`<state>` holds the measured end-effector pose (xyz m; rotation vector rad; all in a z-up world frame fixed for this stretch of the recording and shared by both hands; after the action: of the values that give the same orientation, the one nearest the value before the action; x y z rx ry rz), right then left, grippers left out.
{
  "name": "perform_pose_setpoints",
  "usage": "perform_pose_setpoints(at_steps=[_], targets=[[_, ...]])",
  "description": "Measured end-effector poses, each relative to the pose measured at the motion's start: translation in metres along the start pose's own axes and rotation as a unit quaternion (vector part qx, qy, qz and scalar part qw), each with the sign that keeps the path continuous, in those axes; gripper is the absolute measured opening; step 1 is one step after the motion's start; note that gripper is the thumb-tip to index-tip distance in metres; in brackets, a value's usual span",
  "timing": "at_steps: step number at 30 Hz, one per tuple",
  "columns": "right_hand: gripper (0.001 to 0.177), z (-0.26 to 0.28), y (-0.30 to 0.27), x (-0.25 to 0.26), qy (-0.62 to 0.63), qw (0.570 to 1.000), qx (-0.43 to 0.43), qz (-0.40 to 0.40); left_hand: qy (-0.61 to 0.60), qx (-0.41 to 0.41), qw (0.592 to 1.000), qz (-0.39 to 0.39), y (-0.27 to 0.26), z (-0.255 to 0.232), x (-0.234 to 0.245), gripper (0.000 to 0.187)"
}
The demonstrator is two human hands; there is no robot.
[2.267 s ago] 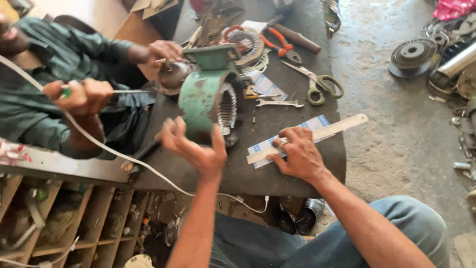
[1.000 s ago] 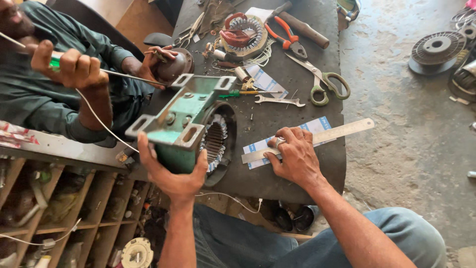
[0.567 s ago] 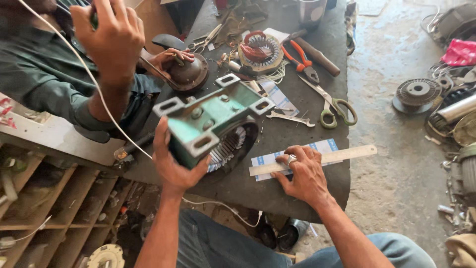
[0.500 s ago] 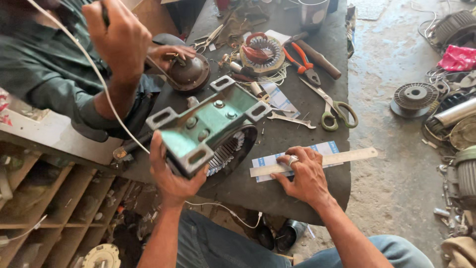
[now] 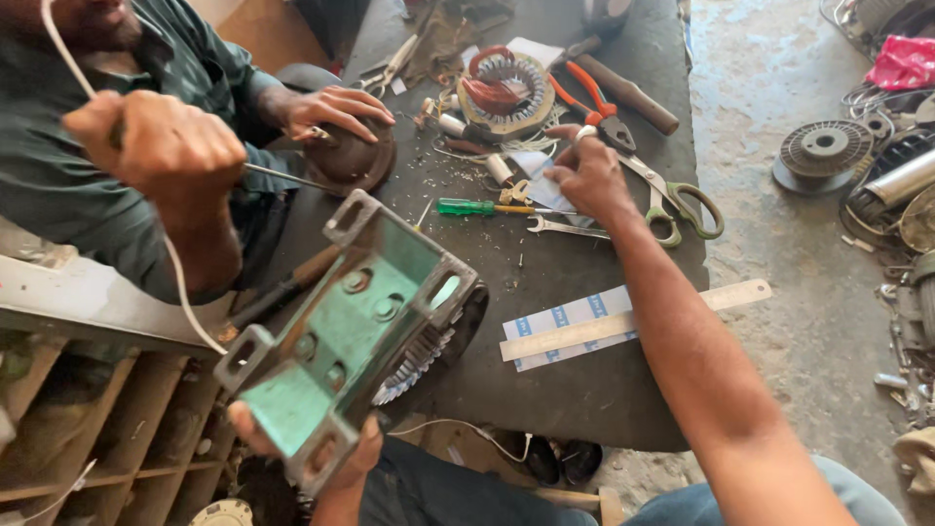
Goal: The person cuts small rectangular pieces from a strip of paper using scissors and inserts them into the slots of a motor stator. The person repeats this process multiple times, placing the paper pieces into the stator's winding slots.
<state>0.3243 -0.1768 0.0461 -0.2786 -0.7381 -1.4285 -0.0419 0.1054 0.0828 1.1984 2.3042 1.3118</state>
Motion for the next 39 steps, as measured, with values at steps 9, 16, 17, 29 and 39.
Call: perform_pose_setpoints(at_steps=[9,16,17,29,39], targets=[[0.020,-0.013,0.002,0.039,-0.070,0.988,0.092,-0.099,-0.236,0.338,0.911,0.017,-0.048,0.061,0.059,0.098],[0.043,0.006,-0.012,0.017,-0.095,0.995,0.020,0.030,-0.378,0.340,0.861,-0.030,-0.023,0.074,0.049,0.089],[0.050,0.012,-0.015,0.011,-0.108,0.992,0.036,0.048,-0.375,0.331,0.866,-0.028,-0.014,0.074,0.046,0.089],[0.062,0.002,-0.006,-0.031,0.273,0.954,0.059,0.108,-0.397,0.255,0.882,-0.002,0.089,0.098,0.031,0.090],[0.080,-0.030,0.016,-0.024,0.428,0.901,0.048,0.054,-0.422,0.278,0.863,-0.009,0.054,0.089,0.011,0.092]])
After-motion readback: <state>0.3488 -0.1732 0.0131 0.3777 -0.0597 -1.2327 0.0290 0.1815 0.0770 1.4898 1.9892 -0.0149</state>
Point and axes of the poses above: each hand's wrist, its own y-axis towards the middle knuckle, its own x-axis out of the back of the hand, z = x × y, the point moved 5 cm from there along y, towards the middle knuckle, and after that the axes turned 10 degrees about -y, right-handed, at the moved point
